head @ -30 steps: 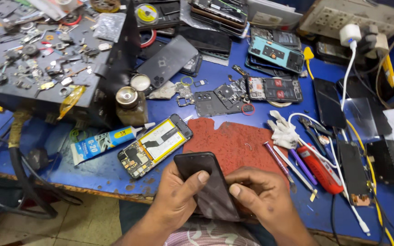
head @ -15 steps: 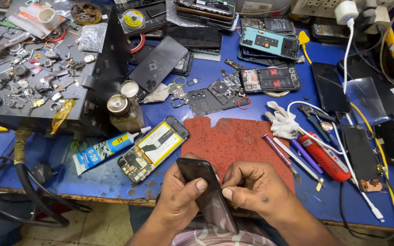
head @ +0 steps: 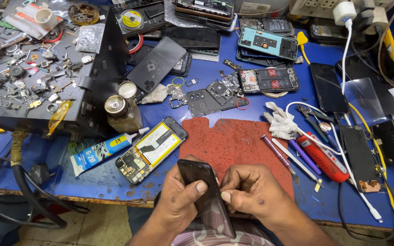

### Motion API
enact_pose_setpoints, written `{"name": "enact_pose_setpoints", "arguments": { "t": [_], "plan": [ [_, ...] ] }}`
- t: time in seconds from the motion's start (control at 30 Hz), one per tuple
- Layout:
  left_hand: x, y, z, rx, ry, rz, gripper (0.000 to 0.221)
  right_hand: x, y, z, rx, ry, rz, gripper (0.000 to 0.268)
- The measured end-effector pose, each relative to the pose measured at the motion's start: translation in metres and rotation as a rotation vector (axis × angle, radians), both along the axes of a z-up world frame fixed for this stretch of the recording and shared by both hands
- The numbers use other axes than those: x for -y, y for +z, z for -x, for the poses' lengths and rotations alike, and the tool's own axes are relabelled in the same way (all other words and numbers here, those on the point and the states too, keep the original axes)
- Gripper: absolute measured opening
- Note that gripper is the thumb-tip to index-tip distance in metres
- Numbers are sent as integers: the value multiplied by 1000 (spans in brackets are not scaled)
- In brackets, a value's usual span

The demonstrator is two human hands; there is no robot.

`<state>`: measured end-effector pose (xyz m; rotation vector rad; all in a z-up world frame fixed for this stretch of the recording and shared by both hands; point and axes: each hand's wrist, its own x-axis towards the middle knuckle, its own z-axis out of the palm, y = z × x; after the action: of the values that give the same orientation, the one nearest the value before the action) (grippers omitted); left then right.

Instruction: The person performs various repairs on mobile phones at a workstation, including fitting a screen onto a frame, handling a circuit board, and placing a small component from a plastic bag onto the device.

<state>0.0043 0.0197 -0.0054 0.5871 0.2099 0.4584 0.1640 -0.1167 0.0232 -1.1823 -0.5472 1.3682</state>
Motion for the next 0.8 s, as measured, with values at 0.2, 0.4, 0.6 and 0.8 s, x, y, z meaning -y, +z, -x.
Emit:
{"name": "enact_pose_setpoints", "arguments": {
  "t": [0.2, 0.4, 0.6, 0.8],
  "plan": [
    [0, 4, 0, 3, -25, 8, 32, 0, 3, 0, 4, -18, -22, 16],
    [1, 0, 0, -10, -1, -36, 31, 2, -2, -1, 7, -18, -4, 18],
    [3, -3, -3, -32, 25, -10, 30, 2, -5, -4, 36, -25, -70, 17],
    [4, -3, -8, -59, 17, -16, 30, 5, -10, -7, -13, -39, -79, 17]
  ]
}}
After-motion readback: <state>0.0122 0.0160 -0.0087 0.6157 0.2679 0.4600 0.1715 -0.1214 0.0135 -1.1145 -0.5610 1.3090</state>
